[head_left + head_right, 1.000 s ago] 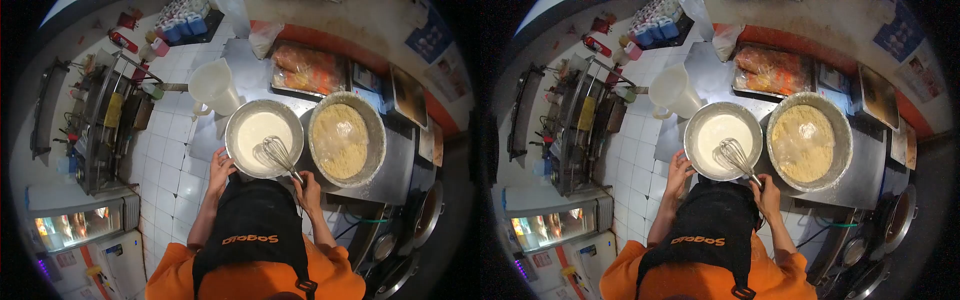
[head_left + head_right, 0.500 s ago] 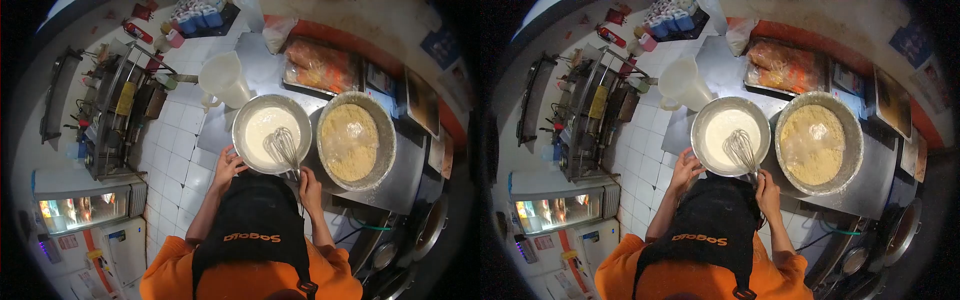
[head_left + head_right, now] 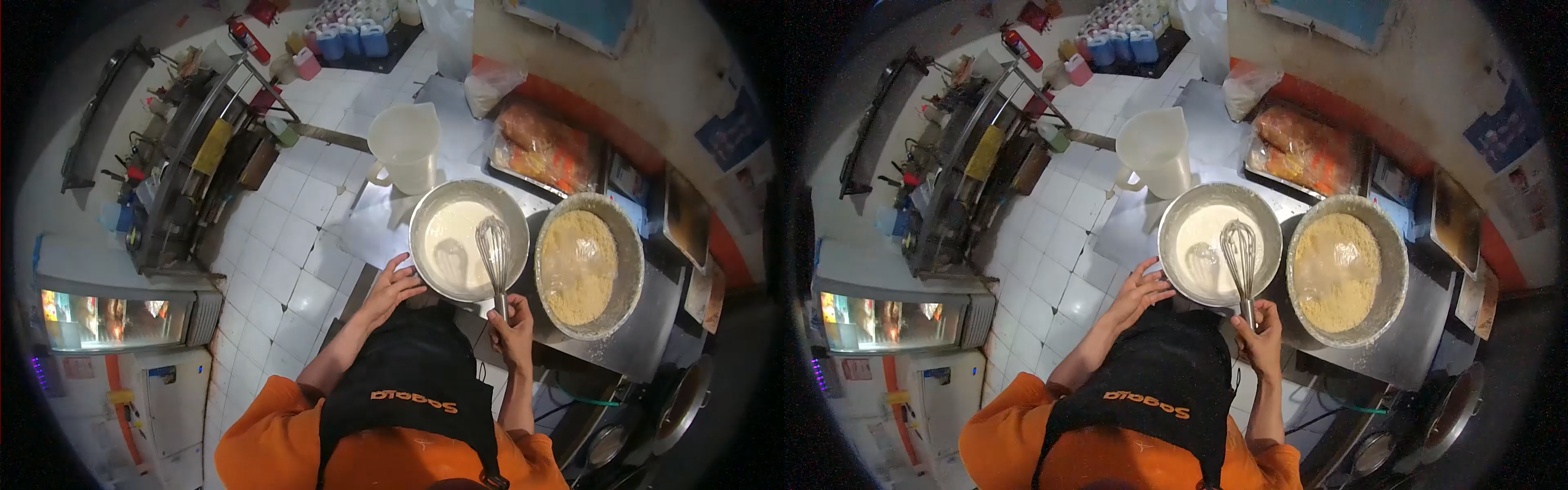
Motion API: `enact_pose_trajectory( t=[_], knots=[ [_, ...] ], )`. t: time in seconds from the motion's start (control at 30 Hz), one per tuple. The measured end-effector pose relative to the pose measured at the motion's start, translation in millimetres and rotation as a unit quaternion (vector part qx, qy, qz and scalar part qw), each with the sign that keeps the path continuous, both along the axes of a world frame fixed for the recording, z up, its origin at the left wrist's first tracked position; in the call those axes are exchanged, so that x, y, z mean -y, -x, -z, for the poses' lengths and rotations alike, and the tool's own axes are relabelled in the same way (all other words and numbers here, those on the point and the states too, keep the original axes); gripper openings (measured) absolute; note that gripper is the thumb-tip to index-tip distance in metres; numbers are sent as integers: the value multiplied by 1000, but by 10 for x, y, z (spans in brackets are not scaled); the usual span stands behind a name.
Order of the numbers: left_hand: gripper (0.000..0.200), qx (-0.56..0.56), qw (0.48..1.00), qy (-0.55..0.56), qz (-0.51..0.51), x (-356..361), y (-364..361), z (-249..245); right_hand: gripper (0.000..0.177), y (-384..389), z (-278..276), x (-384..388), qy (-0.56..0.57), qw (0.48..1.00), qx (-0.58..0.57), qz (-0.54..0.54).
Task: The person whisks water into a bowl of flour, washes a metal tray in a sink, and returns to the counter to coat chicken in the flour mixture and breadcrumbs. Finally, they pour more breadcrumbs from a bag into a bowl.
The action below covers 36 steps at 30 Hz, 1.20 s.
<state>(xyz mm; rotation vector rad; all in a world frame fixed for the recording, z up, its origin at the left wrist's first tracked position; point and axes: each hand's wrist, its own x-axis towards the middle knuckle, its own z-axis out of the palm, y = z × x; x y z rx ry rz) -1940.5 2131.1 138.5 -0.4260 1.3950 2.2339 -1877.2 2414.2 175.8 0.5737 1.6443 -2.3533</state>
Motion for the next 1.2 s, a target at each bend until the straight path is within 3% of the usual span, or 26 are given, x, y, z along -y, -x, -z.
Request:
enact_pose_trajectory(
  t=[0.17, 0.27, 0.33, 0.47, 0.6, 0.67, 0.7, 0.8, 0.83, 0.9, 0.93, 0.97, 1.03, 1.07, 1.1, 1.17, 1.2],
  knots=[
    [71, 2, 999, -12, 31, 310, 24, -52, 41, 607, -707, 405, 35, 995, -75, -47],
    [65, -23, 999, -5, 33, 682, -15, -6, 46, 1097, -1075, 763, -46, 987, -142, -65],
    [61, -35, 999, 0, 31, 1001, -83, 43, 41, 1493, -1275, 956, -169, 959, -201, -104],
    [50, -5, 998, 39, -46, 1730, -221, 208, 30, 2086, -1446, 1391, -427, 870, -217, -117],
    [45, 35, 989, 19, -145, 2357, -465, 833, 37, 2436, -1148, 1726, -597, 743, -296, -62],
    [49, 56, 993, 74, -72, 2520, -599, 957, 44, 2261, -1055, 1899, -620, 703, -349, 22],
    [50, 72, 992, 106, -6, 2584, -683, 1103, 47, 2088, -1078, 1998, -573, 749, -333, 22],
    [51, 88, 946, 223, 218, 2659, -917, 1554, 44, 1361, -1168, 2133, -565, 760, -320, -31],
    [51, 87, 942, 225, 234, 2674, -992, 1777, 40, 1115, -1121, 2154, -517, 789, -328, -37],
    [53, 2, 910, 133, 393, 2730, -1140, 2307, 26, 649, -1061, 2086, -536, 796, -250, -126],
    [58, 4, 896, 163, 413, 2781, -1200, 2495, 25, 399, -1058, 2076, -501, 828, -216, -129],
    [58, 8, 884, 161, 439, 2811, -1170, 2409, 25, 202, -995, 2020, -504, 834, -195, -110],
    [61, 61, 904, 57, 420, 2772, -1054, 2036, 26, -211, -875, 1870, -523, 827, -81, -189],
    [63, 96, 909, 20, 405, 2784, -1037, 1924, 28, -391, -721, 1796, -513, 839, -54, -172],
    [63, 101, 897, 21, 430, 2791, -973, 1954, 28, -547, -656, 1784, -512, 844, -35, -152],
    [67, 173, 863, 58, 471, 2709, -767, 2005, 30, -785, -593, 1764, -416, 907, 16, -68],
    [73, 177, 853, 136, 471, 2531, -663, 1520, 32, -835, -678, 1769, -402, 913, 23, -67]
  ],
)
